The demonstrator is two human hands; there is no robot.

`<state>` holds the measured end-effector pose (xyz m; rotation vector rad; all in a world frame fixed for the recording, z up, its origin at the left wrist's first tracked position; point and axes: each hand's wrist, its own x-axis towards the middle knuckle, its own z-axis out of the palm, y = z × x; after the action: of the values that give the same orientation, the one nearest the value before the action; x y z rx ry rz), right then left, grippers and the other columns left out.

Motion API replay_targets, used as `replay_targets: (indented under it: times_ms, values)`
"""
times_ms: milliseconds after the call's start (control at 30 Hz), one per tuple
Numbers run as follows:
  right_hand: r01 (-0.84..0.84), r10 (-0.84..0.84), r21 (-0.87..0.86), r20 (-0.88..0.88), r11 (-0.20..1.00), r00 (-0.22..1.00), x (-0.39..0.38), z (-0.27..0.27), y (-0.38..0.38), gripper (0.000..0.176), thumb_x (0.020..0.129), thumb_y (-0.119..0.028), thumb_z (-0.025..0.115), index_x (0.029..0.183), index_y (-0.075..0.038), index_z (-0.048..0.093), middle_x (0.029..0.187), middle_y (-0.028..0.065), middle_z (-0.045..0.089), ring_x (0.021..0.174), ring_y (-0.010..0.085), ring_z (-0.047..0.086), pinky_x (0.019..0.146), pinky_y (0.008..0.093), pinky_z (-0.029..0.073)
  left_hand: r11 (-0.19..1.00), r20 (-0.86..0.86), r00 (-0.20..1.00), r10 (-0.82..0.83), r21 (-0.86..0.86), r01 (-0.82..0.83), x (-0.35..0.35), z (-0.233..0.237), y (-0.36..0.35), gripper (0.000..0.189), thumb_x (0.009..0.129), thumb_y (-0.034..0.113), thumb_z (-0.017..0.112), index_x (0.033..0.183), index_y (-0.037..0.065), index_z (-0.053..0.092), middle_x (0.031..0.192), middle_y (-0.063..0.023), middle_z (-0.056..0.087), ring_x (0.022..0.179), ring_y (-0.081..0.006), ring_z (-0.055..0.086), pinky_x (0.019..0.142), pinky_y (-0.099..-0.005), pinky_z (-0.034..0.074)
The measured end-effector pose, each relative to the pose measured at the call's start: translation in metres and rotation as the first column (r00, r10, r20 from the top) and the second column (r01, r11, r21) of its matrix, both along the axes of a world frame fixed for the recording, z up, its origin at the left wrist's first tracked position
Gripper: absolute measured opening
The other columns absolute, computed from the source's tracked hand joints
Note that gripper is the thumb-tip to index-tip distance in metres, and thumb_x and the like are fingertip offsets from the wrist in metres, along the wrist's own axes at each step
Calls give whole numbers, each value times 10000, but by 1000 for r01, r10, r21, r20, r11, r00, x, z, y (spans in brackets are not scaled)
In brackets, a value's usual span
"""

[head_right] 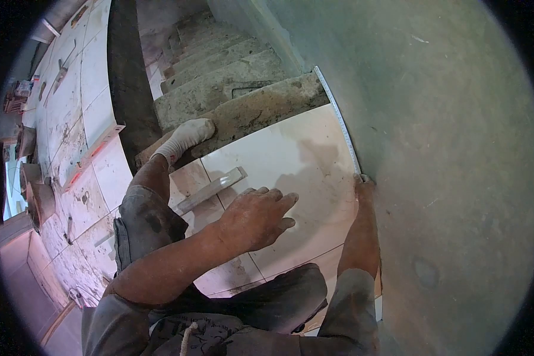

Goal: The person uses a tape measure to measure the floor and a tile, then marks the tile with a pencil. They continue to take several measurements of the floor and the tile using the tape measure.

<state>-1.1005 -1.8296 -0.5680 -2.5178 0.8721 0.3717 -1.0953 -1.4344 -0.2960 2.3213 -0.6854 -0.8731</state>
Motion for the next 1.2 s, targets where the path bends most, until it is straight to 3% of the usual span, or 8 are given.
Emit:
replay_targets:
  times_ms: [267, 467, 567, 633, 833, 933, 1033, 1200]
  values:
    - [-29, 31, -42, 51, 999, 998, -4, -16, -12, 361, 828, -347, 583, 1028, -50, 629, 800, 75, 643, 676, 169, 593, 616, 328, 483, 1000, 8, 1000, 12, 2, -12, -1, -4, -1, 416, 849, 276, 571, 1181, 41, 485, 970, -160, 590, 978, -314, 565, 868, -417, 439]
    - [22, -24, 89, 21, 996, 999, -1, 3, 2, 377, 825, -343, 586, 1054, -46, 625, 818, 92, 645, 719, 191, 600, 654, 325, 481, 1000, -8, 1000, -9, 3, 9, 0, -2, -1, 422, 855, 286, 561, 1191, 45, 478, 984, -165, 586, 999, -314, 558, 884, -418, 431]
    - [-66, 69, -43, 74, 997, 995, 0, 7, 4, 378, 826, -343, 587, 1047, -39, 626, 777, 84, 639, 668, 167, 585, 643, 315, 473, 1000, -3, 1000, -15, 7, 15, -1, -3, 0, 423, 857, 288, 557, 1193, 45, 475, 984, -164, 585, 993, -315, 559, 885, -416, 430]
    - [66, -61, 123, -40, 990, 997, 3, 17, 9, 397, 837, -353, 589, 1034, -10, 618, 941, 187, 654, 881, 283, 626, 780, 363, 466, 1000, -14, 1000, -17, 15, 18, 0, -2, -1, 422, 857, 287, 557, 1194, 46, 474, 984, -163, 586, 989, -315, 560, 881, -417, 432]
    - [-3, 2, -11, -85, 1000, 996, 3, 4, -1, 398, 831, -386, 590, 1059, -63, 621, 1003, 165, 645, 928, 290, 617, 817, 375, 458, 1000, 5, 1000, -21, 4, 21, 0, -1, 2, 422, 858, 286, 557, 1195, 46, 472, 976, -162, 588, 975, -313, 565, 866, -418, 439]
    - [74, -65, 102, -90, 992, 994, 4, 22, 10, 418, 831, -410, 584, 1073, -70, 617, 1012, 170, 640, 950, 298, 609, 832, 384, 451, 1000, 5, 1000, -25, 11, 25, 0, -2, 1, 427, 858, 289, 556, 1199, 46, 471, 978, -163, 589, 975, -312, 567, 861, -418, 442]
    - [-97, 100, -96, 31, 991, 994, -2, 0, -3, 380, 834, -384, 571, 1019, -59, 636, 794, 87, 649, 720, 193, 607, 643, 335, 483, 999, -1, 1000, -31, 26, 31, 0, -3, 0, 433, 858, 294, 555, 1204, 48, 470, 988, -164, 590, 986, -311, 565, 864, -417, 443]
    - [6, -6, 22, 35, 1000, 999, -5, -30, -23, 354, 827, -352, 591, 1013, -55, 641, 766, 81, 644, 670, 178, 595, 614, 325, 478, 998, -35, 999, -33, 52, 35, 2, 1, -1, 435, 859, 301, 554, 1209, 57, 470, 1007, -160, 590, 1010, -309, 559, 878, -414, 438]
